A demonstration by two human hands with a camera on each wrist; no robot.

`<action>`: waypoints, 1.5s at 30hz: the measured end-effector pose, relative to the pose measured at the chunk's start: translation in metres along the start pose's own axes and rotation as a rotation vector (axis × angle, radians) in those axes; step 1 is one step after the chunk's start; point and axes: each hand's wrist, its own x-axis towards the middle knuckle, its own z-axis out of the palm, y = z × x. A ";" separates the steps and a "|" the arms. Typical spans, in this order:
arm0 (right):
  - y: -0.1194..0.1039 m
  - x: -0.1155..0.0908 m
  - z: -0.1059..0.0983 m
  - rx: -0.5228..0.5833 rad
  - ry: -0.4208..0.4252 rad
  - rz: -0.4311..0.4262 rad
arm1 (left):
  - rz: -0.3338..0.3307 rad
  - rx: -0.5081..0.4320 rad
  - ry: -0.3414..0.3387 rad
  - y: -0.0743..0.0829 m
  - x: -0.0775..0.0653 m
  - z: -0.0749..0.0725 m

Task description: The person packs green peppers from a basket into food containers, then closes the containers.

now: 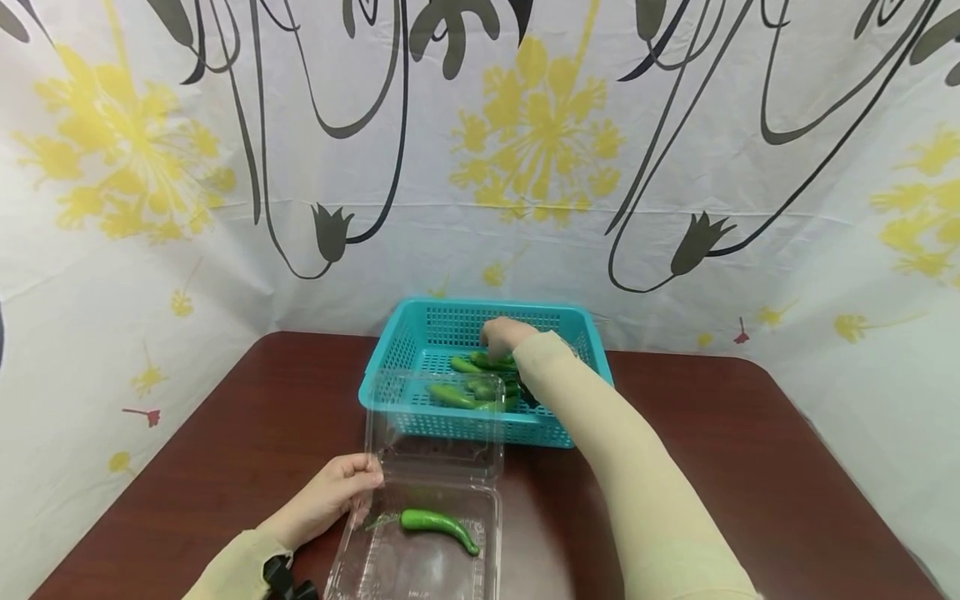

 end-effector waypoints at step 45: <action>0.015 0.009 0.021 -0.044 0.042 0.043 | 0.065 -0.022 -0.035 0.001 0.000 0.001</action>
